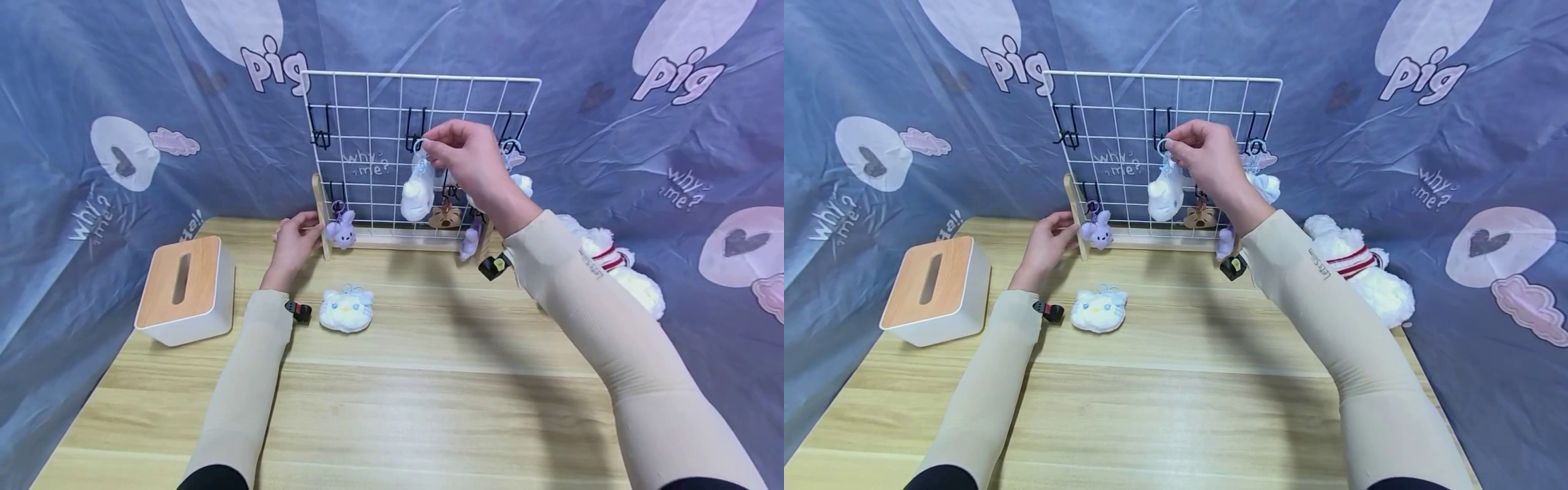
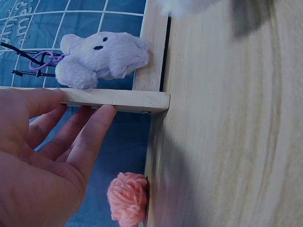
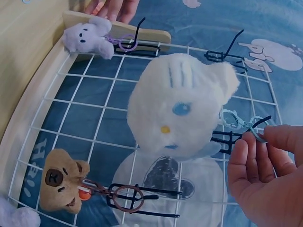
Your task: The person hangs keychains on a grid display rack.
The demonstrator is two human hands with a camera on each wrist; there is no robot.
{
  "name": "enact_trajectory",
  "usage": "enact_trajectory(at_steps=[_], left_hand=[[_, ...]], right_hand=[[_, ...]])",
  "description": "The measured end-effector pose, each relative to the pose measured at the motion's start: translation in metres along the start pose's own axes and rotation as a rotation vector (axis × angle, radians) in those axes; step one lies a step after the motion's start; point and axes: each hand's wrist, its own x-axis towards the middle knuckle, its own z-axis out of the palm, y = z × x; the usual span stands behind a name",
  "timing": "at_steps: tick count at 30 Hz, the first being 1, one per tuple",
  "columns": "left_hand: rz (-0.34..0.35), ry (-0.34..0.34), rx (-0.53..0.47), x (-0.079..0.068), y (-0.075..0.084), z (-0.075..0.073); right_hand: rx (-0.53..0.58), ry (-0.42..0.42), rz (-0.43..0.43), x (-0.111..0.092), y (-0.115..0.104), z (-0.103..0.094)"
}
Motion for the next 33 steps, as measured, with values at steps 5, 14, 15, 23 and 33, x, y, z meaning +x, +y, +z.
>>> enact_trajectory(at_steps=[5, 14, 15, 23, 33], left_hand=[[0.003, -0.004, -0.017, 0.0, 0.0, -0.001], [-0.004, -0.002, -0.015, 0.0, 0.0, 0.0], [-0.005, -0.003, -0.014, 0.0, 0.0, 0.0], [0.005, -0.004, -0.014, 0.0, 0.0, -0.001], [0.008, -0.007, -0.013, -0.001, 0.001, -0.001]], right_hand=[[-0.005, 0.007, 0.008, 0.007, 0.003, 0.003], [-0.024, 0.02, 0.018, 0.017, 0.009, 0.009], [-0.032, 0.023, 0.019, 0.018, 0.009, 0.01], [-0.082, 0.053, 0.009, 0.023, 0.008, 0.015], [-0.173, 0.094, 0.02, 0.027, 0.008, 0.016]])
